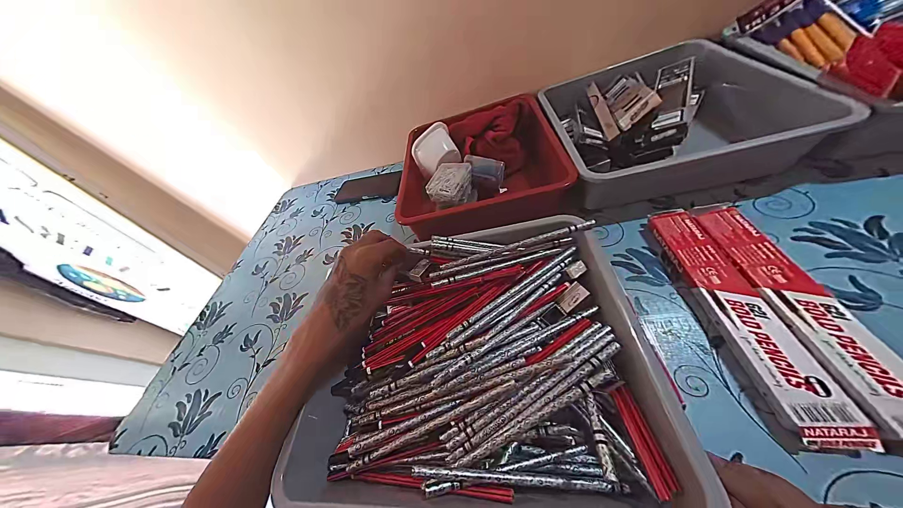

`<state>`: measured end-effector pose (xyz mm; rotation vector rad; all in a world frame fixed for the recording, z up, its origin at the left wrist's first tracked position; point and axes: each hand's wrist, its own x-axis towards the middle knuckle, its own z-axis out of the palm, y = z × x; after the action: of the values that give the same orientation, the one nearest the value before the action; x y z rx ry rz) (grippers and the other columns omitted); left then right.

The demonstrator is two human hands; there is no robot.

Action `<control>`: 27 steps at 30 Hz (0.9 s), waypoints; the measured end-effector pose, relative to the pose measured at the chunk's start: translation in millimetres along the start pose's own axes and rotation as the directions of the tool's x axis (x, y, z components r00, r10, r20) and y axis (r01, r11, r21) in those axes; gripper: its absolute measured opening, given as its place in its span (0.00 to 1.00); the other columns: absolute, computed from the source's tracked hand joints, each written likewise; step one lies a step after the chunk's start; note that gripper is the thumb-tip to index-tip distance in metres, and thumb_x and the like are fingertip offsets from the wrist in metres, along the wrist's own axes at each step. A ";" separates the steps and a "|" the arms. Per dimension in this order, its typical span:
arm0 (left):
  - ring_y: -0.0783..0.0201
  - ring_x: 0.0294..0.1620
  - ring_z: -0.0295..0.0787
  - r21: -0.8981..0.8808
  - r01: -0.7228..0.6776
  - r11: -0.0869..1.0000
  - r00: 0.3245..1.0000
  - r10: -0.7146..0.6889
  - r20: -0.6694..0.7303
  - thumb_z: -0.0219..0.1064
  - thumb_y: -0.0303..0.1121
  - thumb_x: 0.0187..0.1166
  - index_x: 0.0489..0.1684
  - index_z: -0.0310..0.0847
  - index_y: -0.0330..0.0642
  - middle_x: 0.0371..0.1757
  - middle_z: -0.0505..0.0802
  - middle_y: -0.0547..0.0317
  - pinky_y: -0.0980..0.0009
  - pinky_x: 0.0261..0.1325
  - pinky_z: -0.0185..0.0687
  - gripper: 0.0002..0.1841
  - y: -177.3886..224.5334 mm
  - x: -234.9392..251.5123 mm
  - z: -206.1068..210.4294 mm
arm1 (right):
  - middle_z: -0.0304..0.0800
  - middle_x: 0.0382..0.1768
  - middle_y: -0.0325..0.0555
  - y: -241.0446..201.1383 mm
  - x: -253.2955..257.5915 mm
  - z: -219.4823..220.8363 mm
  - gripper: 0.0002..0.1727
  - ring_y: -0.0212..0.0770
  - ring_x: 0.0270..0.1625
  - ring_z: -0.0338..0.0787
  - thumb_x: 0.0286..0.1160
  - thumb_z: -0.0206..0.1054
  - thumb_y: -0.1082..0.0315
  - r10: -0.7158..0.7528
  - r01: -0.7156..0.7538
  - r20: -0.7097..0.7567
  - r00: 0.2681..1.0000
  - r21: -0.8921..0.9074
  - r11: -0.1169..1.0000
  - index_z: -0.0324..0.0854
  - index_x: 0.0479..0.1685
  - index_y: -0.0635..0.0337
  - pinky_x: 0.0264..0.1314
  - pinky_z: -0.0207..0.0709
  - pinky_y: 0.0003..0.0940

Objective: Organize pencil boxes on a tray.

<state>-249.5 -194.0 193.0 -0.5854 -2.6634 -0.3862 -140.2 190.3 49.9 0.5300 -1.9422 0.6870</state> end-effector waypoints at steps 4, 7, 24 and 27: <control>0.53 0.40 0.88 0.046 -0.007 0.999 0.998 0.010 -0.069 0.65 0.27 0.80 0.50 0.88 0.35 0.49 0.90 0.44 0.58 0.44 0.84 0.09 10.9 4.7 -7.3 | 0.80 0.44 0.41 0.9 -1.4 1.1 0.14 0.32 0.54 0.78 0.88 0.54 0.56 -0.018 0.018 -0.007 1.000 0.014 1.000 0.76 0.39 0.55 0.72 0.59 0.20; 0.58 0.35 0.85 0.077 -0.053 0.996 0.995 0.059 -0.081 0.63 0.30 0.80 0.52 0.88 0.37 0.46 0.90 0.48 0.64 0.39 0.82 0.11 26.4 12.1 -17.5 | 0.80 0.41 0.41 1.7 0.6 4.2 0.13 0.33 0.51 0.79 0.87 0.54 0.59 -0.033 0.033 -0.039 0.999 0.002 0.999 0.76 0.35 0.54 0.68 0.63 0.20; 0.53 0.47 0.92 -0.032 -0.156 0.987 0.948 0.159 0.275 0.66 0.38 0.81 0.50 0.86 0.36 0.46 0.92 0.50 0.54 0.51 0.87 0.13 47.5 20.6 6.9 | 0.84 0.44 0.38 3.7 -3.3 2.0 0.16 0.31 0.58 0.80 0.89 0.50 0.55 -0.047 0.046 -0.044 0.998 -0.015 0.999 0.77 0.39 0.53 0.74 0.60 0.22; 0.53 0.54 0.90 -0.091 -0.161 0.983 0.940 0.181 0.289 0.64 0.34 0.81 0.55 0.86 0.37 0.51 0.92 0.48 0.55 0.60 0.84 0.13 47.0 12.9 4.4 | 0.84 0.44 0.38 3.0 -3.0 2.2 0.15 0.31 0.58 0.80 0.88 0.51 0.56 -0.047 0.047 -0.045 0.998 -0.014 0.999 0.77 0.39 0.53 0.75 0.59 0.21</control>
<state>-240.6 -146.9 203.1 -0.9562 -2.8590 -0.3615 -142.2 191.3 45.8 0.5458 -1.8848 0.6512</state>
